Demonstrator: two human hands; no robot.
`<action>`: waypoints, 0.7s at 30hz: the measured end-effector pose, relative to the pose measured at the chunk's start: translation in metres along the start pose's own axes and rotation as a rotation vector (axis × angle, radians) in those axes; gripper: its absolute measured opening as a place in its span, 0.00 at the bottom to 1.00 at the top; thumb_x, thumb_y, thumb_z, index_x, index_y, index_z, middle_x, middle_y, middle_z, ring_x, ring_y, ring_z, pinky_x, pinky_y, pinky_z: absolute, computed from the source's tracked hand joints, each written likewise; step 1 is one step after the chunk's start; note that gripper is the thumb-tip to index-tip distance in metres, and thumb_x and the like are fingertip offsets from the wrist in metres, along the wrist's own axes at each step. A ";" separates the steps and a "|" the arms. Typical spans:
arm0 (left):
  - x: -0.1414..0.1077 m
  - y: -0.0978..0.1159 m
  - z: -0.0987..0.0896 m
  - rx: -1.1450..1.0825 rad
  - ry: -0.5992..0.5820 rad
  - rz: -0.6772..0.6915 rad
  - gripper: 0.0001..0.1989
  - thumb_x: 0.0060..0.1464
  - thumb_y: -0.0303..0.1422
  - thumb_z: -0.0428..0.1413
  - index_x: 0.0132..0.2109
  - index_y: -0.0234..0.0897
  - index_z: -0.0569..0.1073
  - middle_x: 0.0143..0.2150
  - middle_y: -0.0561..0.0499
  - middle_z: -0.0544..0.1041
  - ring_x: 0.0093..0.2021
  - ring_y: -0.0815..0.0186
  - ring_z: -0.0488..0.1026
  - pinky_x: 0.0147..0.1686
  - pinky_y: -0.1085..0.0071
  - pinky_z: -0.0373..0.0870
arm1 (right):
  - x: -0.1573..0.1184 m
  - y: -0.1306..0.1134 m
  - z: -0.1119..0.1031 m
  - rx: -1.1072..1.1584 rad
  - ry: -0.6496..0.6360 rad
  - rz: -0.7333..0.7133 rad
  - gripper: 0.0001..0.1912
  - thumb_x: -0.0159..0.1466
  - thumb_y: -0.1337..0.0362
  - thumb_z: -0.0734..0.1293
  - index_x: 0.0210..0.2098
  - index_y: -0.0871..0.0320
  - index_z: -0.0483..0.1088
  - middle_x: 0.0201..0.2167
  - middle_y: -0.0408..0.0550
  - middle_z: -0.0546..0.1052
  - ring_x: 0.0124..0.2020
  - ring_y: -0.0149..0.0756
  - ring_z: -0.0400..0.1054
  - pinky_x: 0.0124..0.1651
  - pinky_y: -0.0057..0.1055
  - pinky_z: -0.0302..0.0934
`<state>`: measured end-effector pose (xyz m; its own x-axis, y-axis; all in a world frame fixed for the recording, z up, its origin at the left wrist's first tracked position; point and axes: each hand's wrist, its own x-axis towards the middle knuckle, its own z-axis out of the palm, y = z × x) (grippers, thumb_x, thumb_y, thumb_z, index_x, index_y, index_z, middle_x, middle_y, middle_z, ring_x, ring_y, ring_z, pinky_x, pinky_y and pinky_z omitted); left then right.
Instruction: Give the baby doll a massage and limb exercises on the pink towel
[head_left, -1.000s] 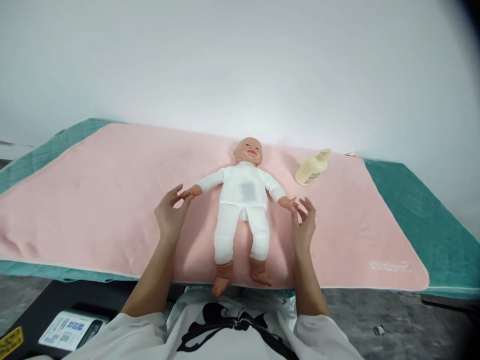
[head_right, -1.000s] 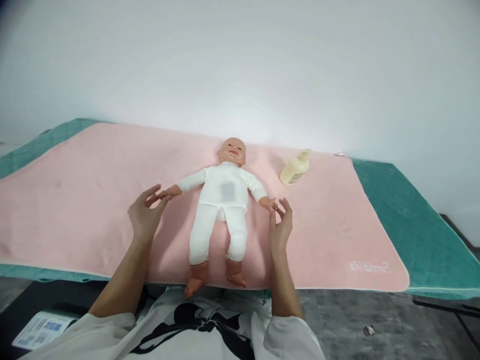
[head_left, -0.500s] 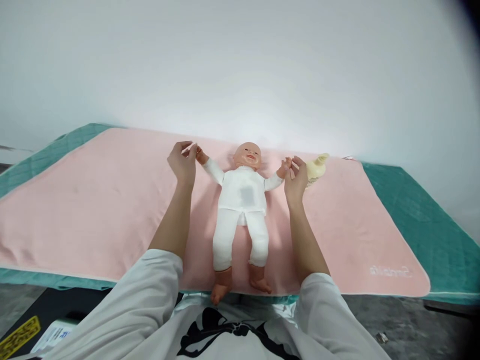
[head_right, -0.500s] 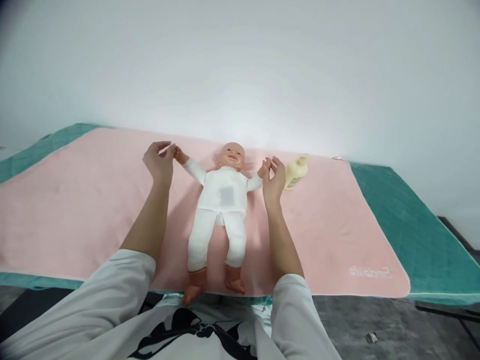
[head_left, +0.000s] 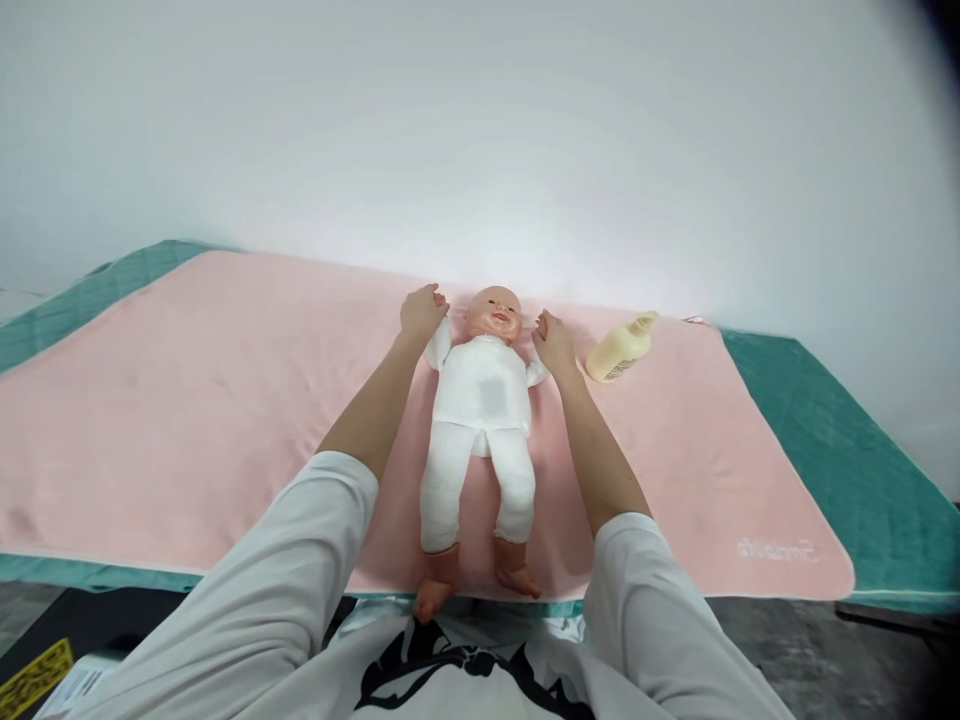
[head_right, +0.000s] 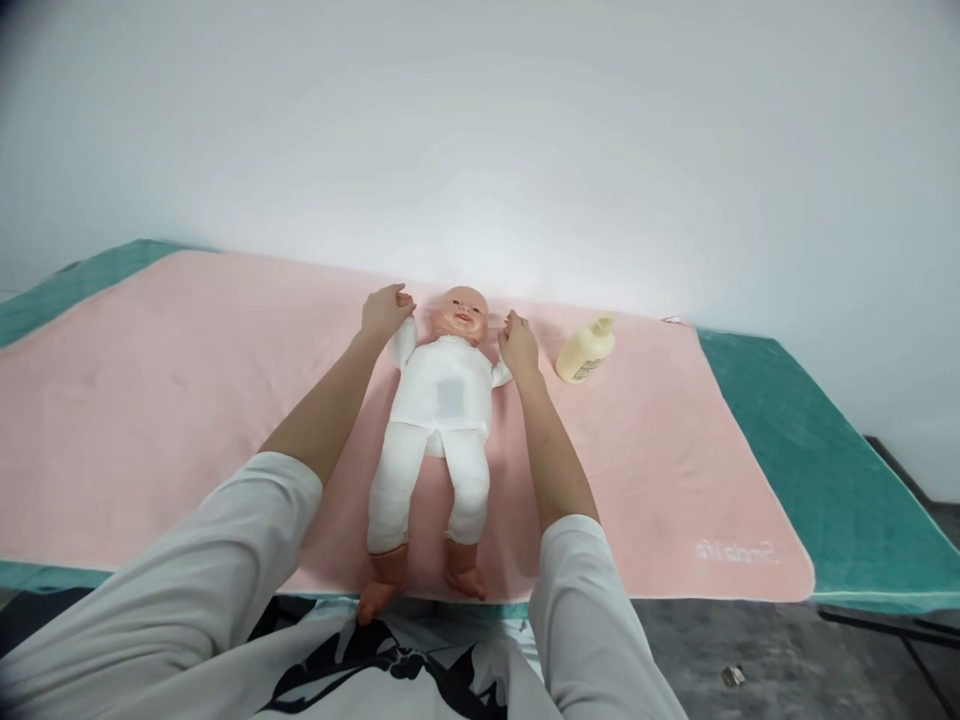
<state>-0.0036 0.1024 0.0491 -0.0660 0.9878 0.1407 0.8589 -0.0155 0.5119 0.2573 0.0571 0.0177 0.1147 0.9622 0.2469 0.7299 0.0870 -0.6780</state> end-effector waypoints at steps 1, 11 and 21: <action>0.003 0.001 0.002 0.042 -0.043 -0.015 0.28 0.57 0.31 0.52 0.64 0.31 0.65 0.57 0.39 0.74 0.59 0.55 0.69 0.55 0.65 0.65 | 0.003 0.002 0.002 -0.024 -0.020 0.013 0.18 0.61 0.71 0.59 0.51 0.60 0.64 0.51 0.60 0.72 0.50 0.45 0.69 0.53 0.44 0.66; 0.016 -0.001 0.015 0.178 -0.268 -0.073 0.13 0.52 0.30 0.56 0.45 0.32 0.77 0.51 0.34 0.77 0.52 0.52 0.74 0.49 0.63 0.69 | 0.010 0.019 0.018 -0.128 -0.100 0.040 0.06 0.67 0.64 0.58 0.37 0.56 0.66 0.35 0.53 0.74 0.38 0.40 0.67 0.44 0.37 0.64; 0.012 -0.007 0.015 0.125 -0.250 -0.070 0.14 0.54 0.33 0.56 0.47 0.33 0.76 0.50 0.36 0.77 0.53 0.53 0.73 0.51 0.63 0.67 | 0.002 0.017 0.020 -0.094 -0.039 0.065 0.12 0.68 0.60 0.57 0.45 0.58 0.68 0.43 0.55 0.75 0.44 0.40 0.68 0.50 0.40 0.63</action>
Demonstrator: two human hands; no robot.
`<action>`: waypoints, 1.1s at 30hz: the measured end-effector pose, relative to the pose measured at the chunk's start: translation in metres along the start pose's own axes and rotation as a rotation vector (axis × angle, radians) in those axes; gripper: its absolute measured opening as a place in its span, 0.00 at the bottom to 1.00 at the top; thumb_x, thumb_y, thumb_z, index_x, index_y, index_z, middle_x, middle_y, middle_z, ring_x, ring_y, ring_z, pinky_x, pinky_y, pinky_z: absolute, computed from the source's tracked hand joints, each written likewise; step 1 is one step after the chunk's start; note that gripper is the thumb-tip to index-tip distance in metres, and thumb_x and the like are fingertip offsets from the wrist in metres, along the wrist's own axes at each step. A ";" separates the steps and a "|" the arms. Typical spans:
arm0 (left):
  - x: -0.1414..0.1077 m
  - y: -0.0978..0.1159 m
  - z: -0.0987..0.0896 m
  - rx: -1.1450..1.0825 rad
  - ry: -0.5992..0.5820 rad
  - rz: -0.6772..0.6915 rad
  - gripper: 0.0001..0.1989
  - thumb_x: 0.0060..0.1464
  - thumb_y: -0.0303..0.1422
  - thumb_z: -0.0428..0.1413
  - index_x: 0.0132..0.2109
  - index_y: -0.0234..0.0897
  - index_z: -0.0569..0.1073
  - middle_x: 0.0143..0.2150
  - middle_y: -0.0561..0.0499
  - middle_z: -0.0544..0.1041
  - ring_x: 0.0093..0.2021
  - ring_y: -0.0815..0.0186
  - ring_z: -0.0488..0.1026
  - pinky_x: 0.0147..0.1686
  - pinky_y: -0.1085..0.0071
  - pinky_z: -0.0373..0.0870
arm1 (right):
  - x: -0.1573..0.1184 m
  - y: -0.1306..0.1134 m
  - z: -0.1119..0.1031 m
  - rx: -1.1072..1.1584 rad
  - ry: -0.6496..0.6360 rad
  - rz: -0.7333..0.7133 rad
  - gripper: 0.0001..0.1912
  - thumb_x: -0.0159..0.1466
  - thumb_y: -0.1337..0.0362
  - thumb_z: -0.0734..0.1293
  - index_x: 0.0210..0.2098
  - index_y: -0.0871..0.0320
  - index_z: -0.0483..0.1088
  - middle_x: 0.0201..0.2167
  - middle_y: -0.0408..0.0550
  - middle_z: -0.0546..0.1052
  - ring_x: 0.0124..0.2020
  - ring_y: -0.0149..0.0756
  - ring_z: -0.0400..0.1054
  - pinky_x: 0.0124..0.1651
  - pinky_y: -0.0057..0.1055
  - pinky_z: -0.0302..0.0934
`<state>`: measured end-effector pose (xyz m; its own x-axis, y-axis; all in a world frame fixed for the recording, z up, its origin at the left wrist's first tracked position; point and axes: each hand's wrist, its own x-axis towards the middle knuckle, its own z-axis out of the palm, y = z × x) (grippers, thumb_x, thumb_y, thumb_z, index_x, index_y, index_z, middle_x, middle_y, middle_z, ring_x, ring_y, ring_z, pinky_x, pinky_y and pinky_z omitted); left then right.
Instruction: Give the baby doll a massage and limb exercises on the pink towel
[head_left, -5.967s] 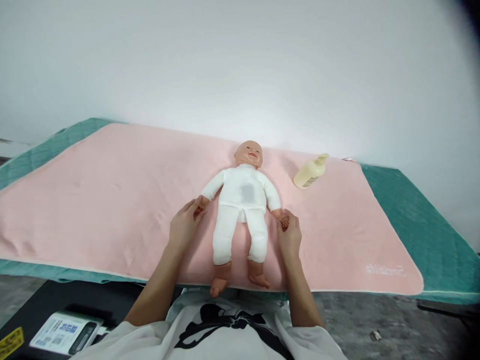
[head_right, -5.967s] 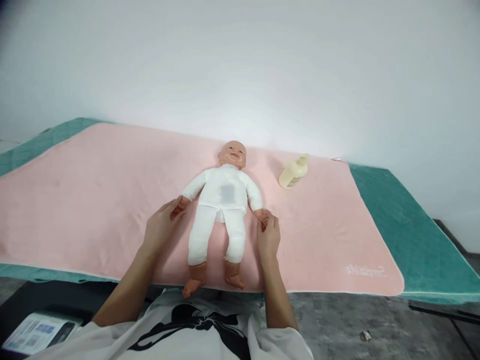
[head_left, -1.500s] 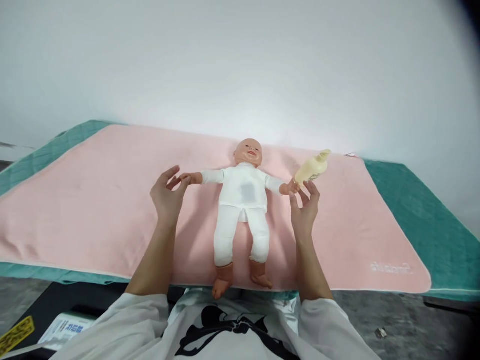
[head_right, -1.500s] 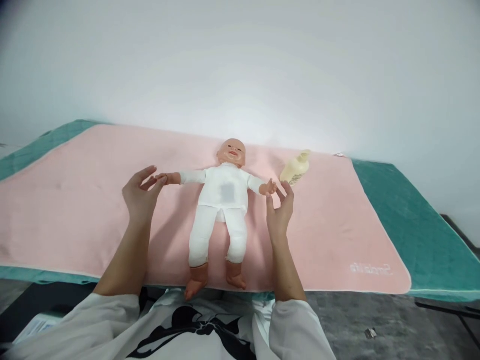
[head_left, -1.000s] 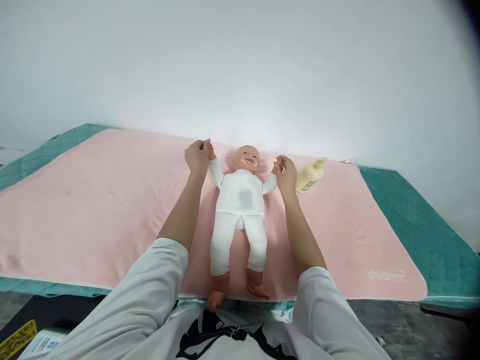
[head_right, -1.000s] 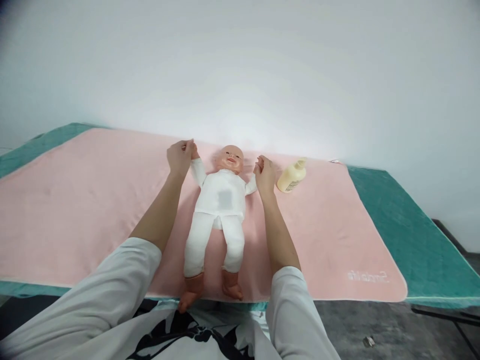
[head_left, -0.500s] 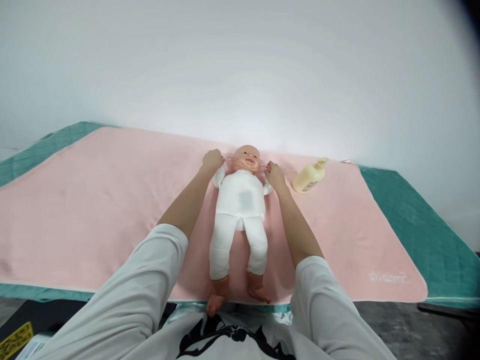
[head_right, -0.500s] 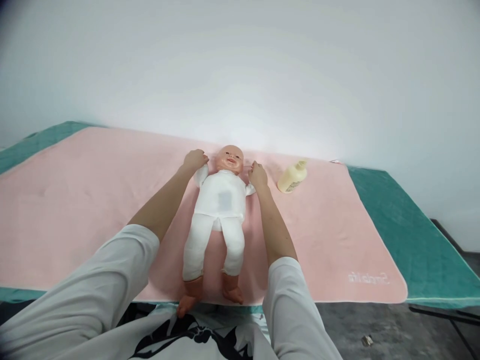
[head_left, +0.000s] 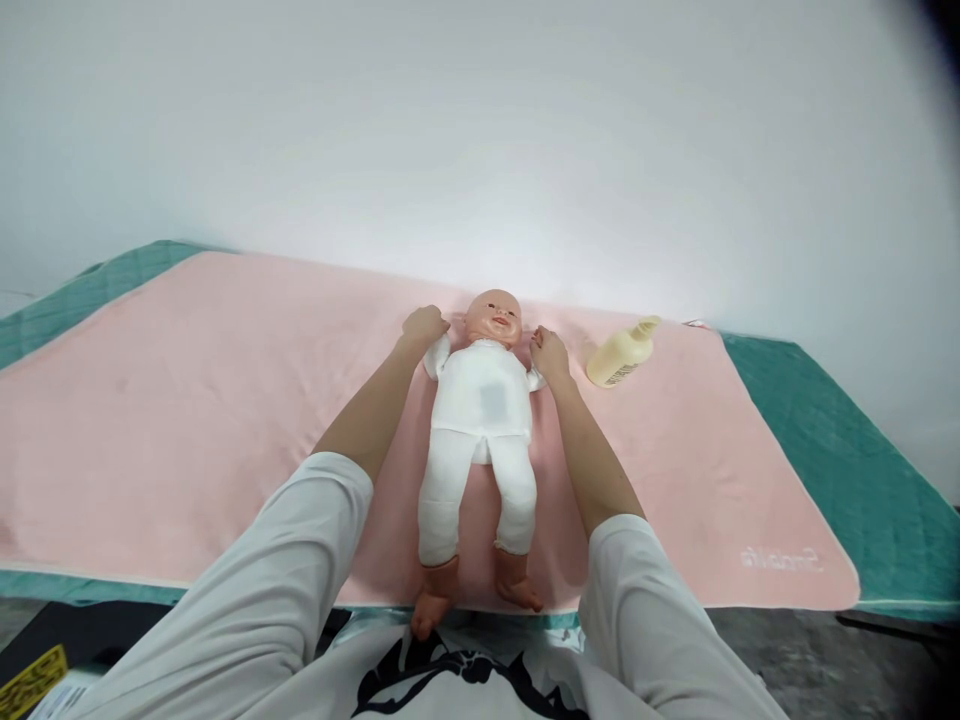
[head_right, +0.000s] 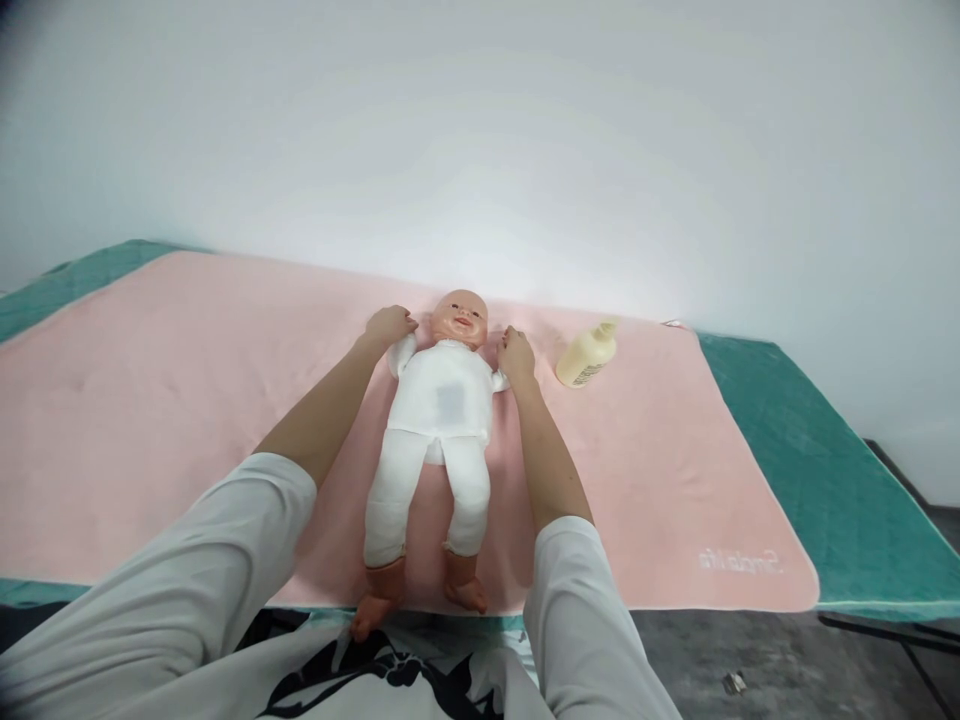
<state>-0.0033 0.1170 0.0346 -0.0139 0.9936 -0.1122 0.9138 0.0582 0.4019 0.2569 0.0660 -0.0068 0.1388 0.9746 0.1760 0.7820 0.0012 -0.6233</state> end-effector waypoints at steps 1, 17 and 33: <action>-0.001 -0.001 -0.001 -0.009 0.014 0.006 0.15 0.55 0.34 0.56 0.48 0.33 0.76 0.51 0.36 0.77 0.53 0.53 0.73 0.51 0.63 0.67 | -0.002 -0.001 -0.001 0.004 0.013 0.000 0.13 0.68 0.61 0.57 0.47 0.59 0.67 0.45 0.56 0.74 0.47 0.41 0.68 0.51 0.40 0.63; -0.065 -0.015 -0.050 -0.384 0.428 0.113 0.23 0.53 0.35 0.59 0.56 0.34 0.71 0.51 0.44 0.77 0.46 0.62 0.75 0.50 0.66 0.68 | -0.047 -0.031 -0.058 0.227 0.302 -0.051 0.27 0.63 0.57 0.60 0.60 0.55 0.58 0.54 0.56 0.74 0.47 0.42 0.73 0.53 0.44 0.66; -0.151 -0.065 -0.054 -0.522 0.442 0.016 0.14 0.51 0.38 0.59 0.44 0.41 0.78 0.43 0.50 0.81 0.42 0.62 0.79 0.46 0.68 0.74 | -0.197 -0.021 -0.059 0.221 0.285 0.149 0.26 0.65 0.52 0.62 0.60 0.54 0.62 0.53 0.54 0.77 0.51 0.47 0.74 0.51 0.43 0.68</action>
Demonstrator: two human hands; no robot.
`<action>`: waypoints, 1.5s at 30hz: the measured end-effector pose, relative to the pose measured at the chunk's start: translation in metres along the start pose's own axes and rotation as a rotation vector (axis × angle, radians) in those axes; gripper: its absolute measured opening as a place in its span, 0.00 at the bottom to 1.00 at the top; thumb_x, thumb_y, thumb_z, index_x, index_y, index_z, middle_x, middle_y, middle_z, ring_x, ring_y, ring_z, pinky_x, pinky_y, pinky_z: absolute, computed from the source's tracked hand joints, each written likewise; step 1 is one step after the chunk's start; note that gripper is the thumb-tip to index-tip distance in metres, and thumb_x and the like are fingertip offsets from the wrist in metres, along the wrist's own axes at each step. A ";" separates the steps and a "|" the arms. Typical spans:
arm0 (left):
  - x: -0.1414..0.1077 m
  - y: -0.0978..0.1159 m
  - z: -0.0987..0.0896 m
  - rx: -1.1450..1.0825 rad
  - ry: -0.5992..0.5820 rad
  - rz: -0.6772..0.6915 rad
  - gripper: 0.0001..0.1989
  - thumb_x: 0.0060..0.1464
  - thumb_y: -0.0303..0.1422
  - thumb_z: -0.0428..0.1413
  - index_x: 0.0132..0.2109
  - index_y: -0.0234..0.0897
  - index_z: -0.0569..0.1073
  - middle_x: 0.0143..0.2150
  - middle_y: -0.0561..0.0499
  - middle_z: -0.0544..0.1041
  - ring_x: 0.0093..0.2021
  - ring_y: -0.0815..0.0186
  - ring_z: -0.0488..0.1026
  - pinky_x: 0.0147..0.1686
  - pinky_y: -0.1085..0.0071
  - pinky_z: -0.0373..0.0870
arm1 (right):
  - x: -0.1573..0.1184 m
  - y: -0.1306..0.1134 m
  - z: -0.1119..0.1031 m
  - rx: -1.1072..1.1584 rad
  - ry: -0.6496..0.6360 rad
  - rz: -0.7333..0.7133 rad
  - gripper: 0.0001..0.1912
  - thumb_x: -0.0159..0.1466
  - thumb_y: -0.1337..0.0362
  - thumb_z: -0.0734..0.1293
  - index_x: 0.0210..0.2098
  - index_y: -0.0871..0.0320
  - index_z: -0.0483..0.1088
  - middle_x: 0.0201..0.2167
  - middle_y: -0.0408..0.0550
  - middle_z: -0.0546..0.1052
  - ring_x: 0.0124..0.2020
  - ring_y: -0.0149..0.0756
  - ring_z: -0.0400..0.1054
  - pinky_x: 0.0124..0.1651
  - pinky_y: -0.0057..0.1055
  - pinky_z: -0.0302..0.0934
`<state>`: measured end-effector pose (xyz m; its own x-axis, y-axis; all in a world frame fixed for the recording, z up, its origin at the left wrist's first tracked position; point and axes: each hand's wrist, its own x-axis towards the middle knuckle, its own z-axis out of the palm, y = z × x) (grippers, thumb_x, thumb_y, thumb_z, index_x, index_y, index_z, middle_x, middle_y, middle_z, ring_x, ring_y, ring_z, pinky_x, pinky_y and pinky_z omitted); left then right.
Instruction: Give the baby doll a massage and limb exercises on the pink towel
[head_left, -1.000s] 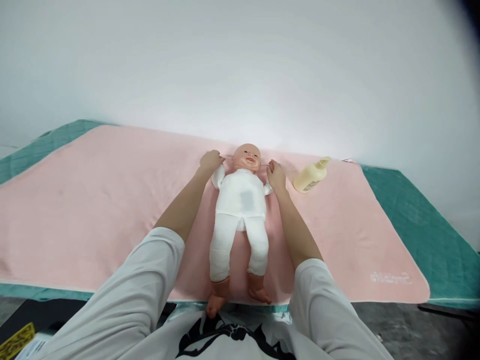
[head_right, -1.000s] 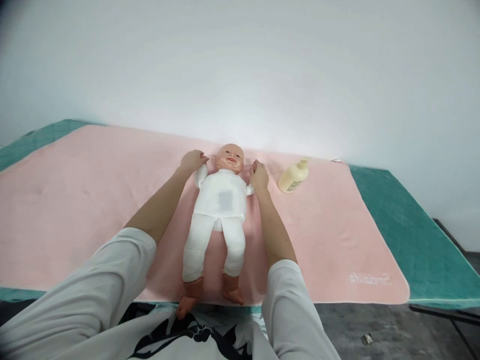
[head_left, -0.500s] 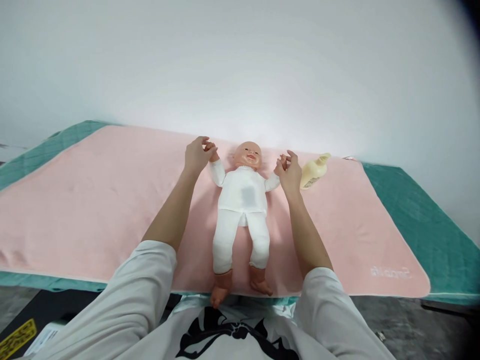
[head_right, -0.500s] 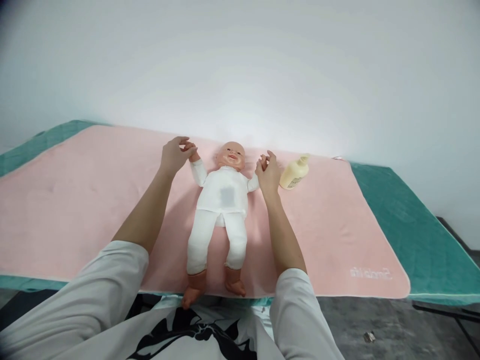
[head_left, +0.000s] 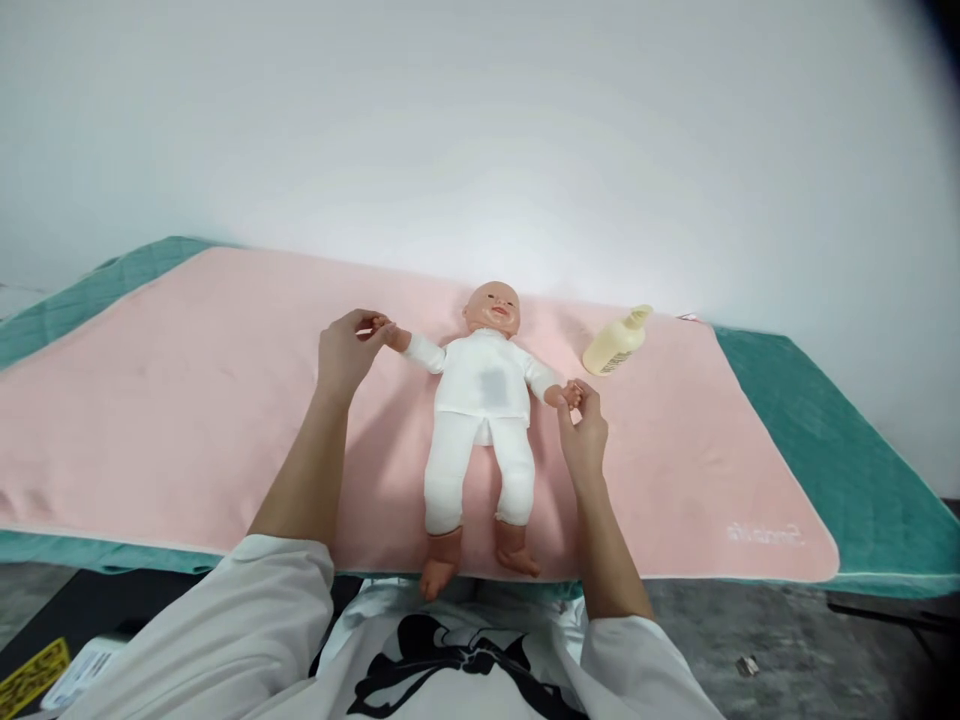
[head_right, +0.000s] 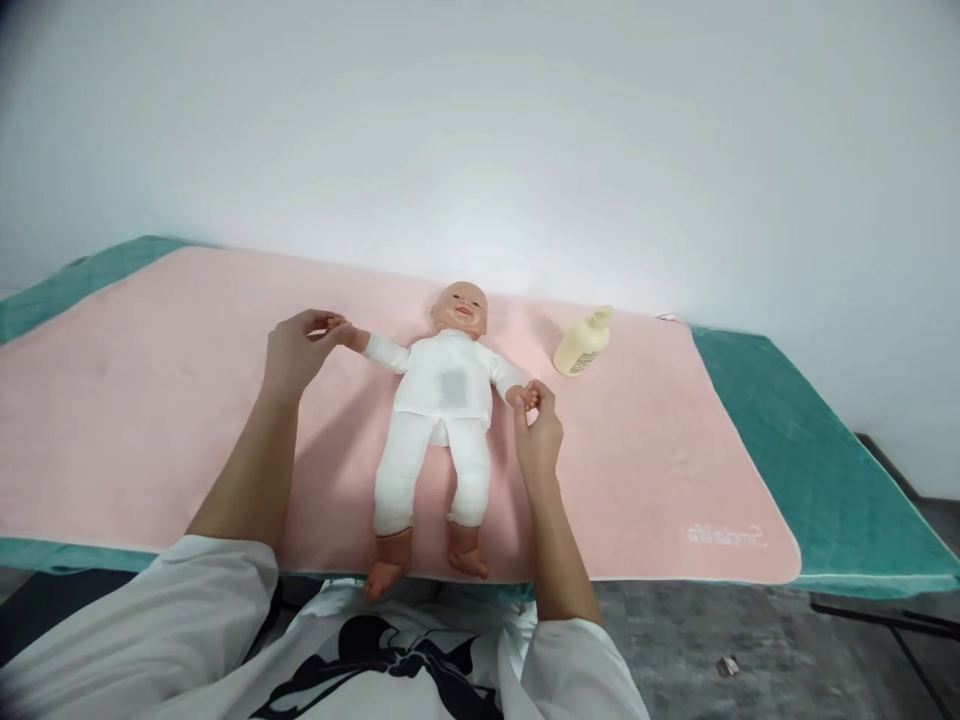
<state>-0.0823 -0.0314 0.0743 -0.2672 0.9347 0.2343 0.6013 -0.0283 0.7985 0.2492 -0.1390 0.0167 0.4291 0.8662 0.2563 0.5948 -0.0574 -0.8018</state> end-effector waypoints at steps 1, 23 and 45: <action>-0.006 -0.004 -0.002 0.005 -0.003 -0.010 0.14 0.51 0.39 0.59 0.45 0.41 0.78 0.43 0.51 0.81 0.42 0.62 0.79 0.46 0.68 0.74 | -0.008 0.004 0.000 -0.014 -0.002 0.022 0.27 0.65 0.52 0.61 0.61 0.54 0.60 0.54 0.55 0.76 0.51 0.47 0.74 0.50 0.42 0.68; -0.118 -0.032 0.014 0.273 -0.279 -0.132 0.19 0.55 0.45 0.54 0.52 0.47 0.75 0.42 0.52 0.81 0.42 0.57 0.77 0.35 0.70 0.65 | -0.045 0.035 0.006 -0.196 -0.194 0.108 0.28 0.65 0.59 0.59 0.63 0.59 0.61 0.56 0.59 0.75 0.56 0.50 0.70 0.55 0.45 0.65; -0.069 -0.027 -0.008 -0.108 0.079 -0.088 0.24 0.50 0.40 0.63 0.54 0.41 0.74 0.53 0.46 0.78 0.49 0.57 0.79 0.50 0.63 0.76 | 0.001 0.016 -0.022 0.075 0.105 0.069 0.25 0.62 0.50 0.64 0.56 0.53 0.68 0.50 0.52 0.78 0.49 0.42 0.76 0.52 0.38 0.69</action>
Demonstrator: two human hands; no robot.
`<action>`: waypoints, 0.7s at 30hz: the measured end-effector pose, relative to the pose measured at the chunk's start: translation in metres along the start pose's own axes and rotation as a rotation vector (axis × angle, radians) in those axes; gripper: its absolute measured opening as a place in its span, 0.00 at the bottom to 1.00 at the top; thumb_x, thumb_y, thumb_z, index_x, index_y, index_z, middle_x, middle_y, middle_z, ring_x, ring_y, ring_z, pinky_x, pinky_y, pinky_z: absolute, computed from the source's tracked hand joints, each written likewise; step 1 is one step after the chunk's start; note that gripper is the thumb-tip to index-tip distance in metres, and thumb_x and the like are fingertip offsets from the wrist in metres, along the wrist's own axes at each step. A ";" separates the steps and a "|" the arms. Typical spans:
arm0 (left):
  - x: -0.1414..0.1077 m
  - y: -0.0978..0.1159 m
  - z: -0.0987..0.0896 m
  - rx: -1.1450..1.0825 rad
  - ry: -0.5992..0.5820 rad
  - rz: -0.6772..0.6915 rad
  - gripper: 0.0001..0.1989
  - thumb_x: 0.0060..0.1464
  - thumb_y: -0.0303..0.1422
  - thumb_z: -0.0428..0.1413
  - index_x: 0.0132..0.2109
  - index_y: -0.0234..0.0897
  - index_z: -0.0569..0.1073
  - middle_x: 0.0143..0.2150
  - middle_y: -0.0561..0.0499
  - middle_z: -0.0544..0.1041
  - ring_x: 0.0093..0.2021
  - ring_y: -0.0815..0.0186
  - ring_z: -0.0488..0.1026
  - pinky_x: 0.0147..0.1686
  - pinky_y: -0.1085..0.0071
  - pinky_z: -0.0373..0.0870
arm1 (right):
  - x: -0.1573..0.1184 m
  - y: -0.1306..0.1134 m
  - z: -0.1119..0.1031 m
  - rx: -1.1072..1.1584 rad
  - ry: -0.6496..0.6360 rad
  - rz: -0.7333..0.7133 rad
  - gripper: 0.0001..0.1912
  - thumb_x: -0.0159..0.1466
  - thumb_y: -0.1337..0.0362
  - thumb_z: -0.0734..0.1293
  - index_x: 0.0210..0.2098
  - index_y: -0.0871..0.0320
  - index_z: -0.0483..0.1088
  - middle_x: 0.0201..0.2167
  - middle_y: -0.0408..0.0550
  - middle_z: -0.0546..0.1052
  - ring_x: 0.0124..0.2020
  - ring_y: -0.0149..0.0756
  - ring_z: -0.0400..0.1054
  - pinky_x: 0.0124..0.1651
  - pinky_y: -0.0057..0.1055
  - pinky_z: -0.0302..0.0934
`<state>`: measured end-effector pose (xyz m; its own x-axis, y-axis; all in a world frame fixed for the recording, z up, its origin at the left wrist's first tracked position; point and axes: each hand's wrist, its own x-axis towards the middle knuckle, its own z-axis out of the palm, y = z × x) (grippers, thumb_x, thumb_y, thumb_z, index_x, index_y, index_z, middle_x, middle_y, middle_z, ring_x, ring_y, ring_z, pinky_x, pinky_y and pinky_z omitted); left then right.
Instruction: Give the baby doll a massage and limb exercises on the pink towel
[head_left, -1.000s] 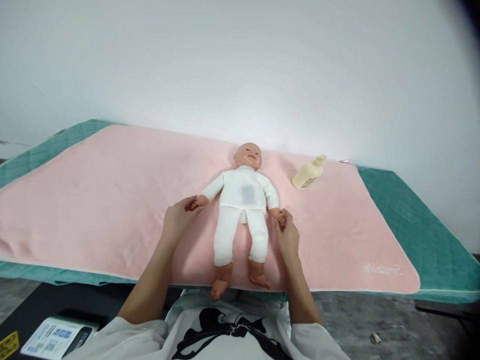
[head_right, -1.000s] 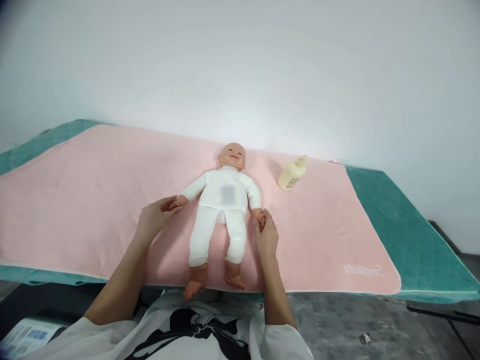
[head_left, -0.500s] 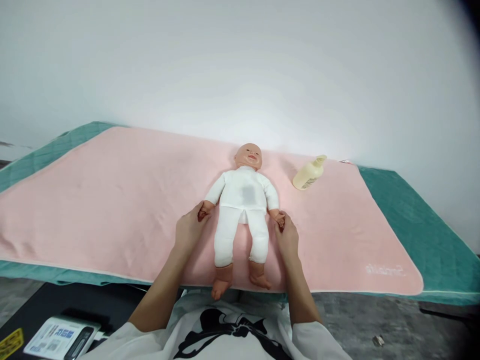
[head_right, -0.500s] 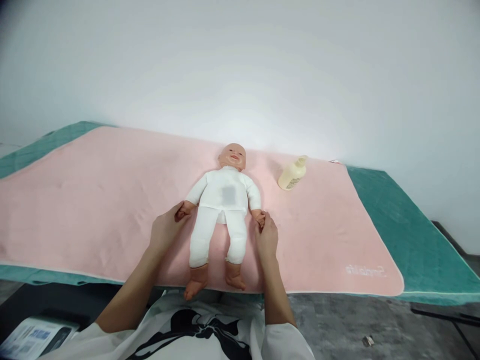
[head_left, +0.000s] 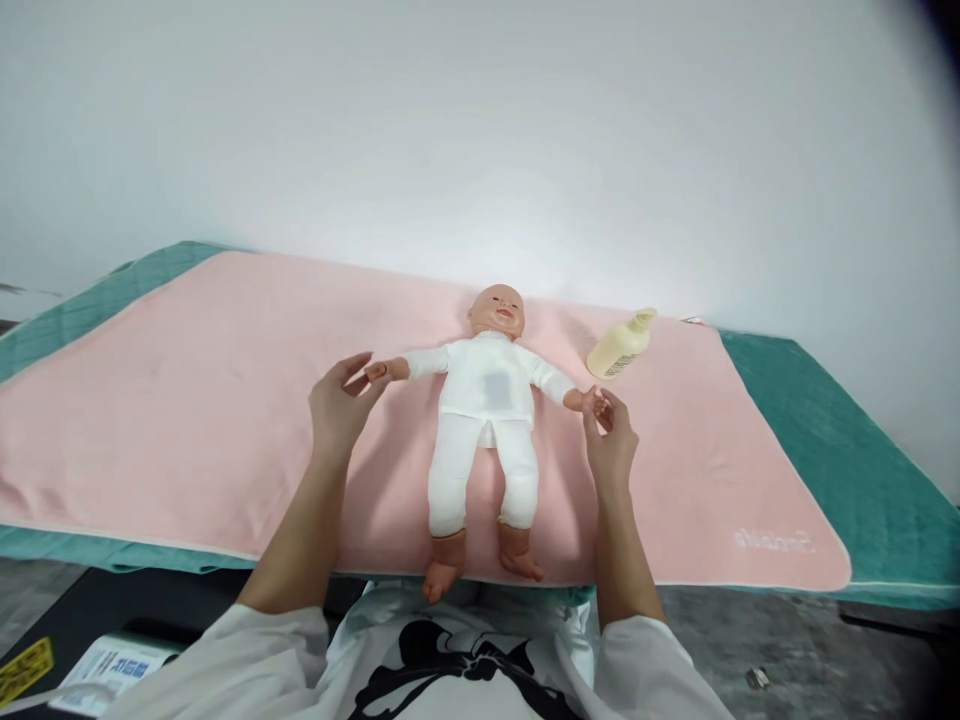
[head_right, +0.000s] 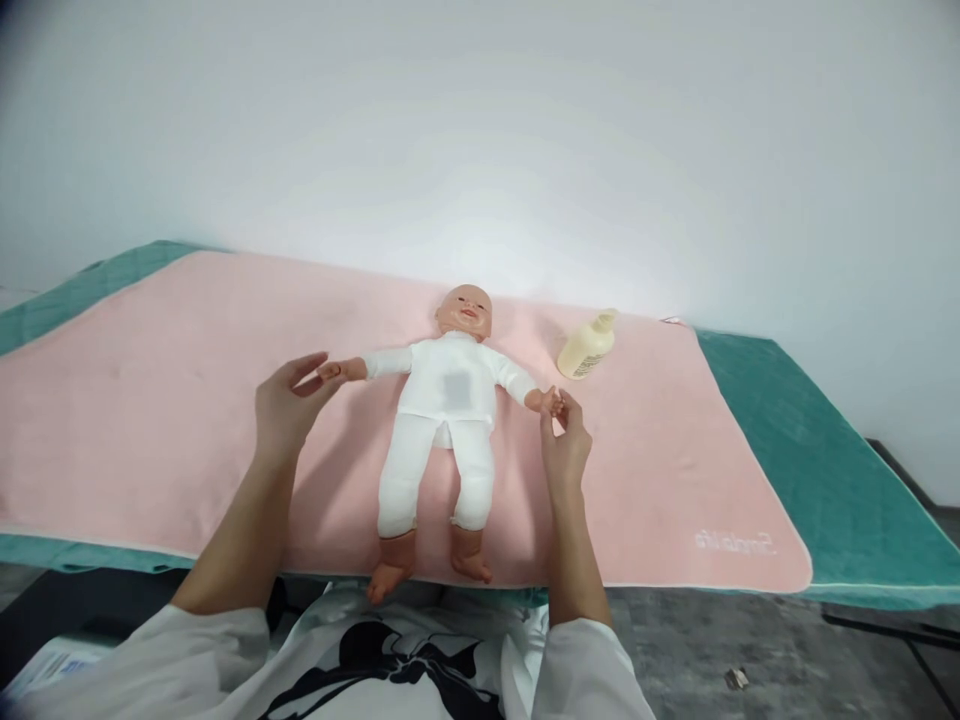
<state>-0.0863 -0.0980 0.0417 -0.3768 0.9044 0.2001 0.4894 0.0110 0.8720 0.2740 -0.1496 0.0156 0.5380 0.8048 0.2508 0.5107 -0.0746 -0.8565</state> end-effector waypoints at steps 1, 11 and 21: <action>0.009 0.005 0.002 -0.022 0.013 0.042 0.23 0.51 0.40 0.62 0.54 0.40 0.74 0.53 0.46 0.78 0.49 0.58 0.79 0.51 0.64 0.76 | 0.008 -0.005 0.001 0.005 0.012 -0.034 0.25 0.62 0.50 0.64 0.57 0.53 0.67 0.51 0.53 0.78 0.49 0.42 0.75 0.52 0.39 0.69; 0.102 0.053 0.063 0.091 0.039 0.225 0.16 0.56 0.41 0.58 0.47 0.36 0.78 0.47 0.46 0.81 0.46 0.61 0.79 0.49 0.68 0.73 | 0.105 -0.037 0.063 0.082 -0.021 -0.261 0.23 0.67 0.51 0.58 0.57 0.56 0.63 0.54 0.57 0.76 0.52 0.41 0.73 0.55 0.40 0.67; 0.171 0.053 0.121 0.459 -0.188 0.045 0.11 0.52 0.37 0.60 0.39 0.35 0.81 0.40 0.41 0.81 0.43 0.53 0.77 0.44 0.61 0.72 | 0.149 -0.028 0.117 -0.164 -0.328 -0.186 0.25 0.65 0.66 0.59 0.61 0.62 0.60 0.59 0.60 0.72 0.59 0.45 0.67 0.61 0.43 0.60</action>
<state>-0.0297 0.1086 0.0680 -0.2195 0.9691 0.1123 0.8137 0.1183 0.5691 0.2614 0.0411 0.0238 0.1978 0.9565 0.2144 0.6931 0.0182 -0.7206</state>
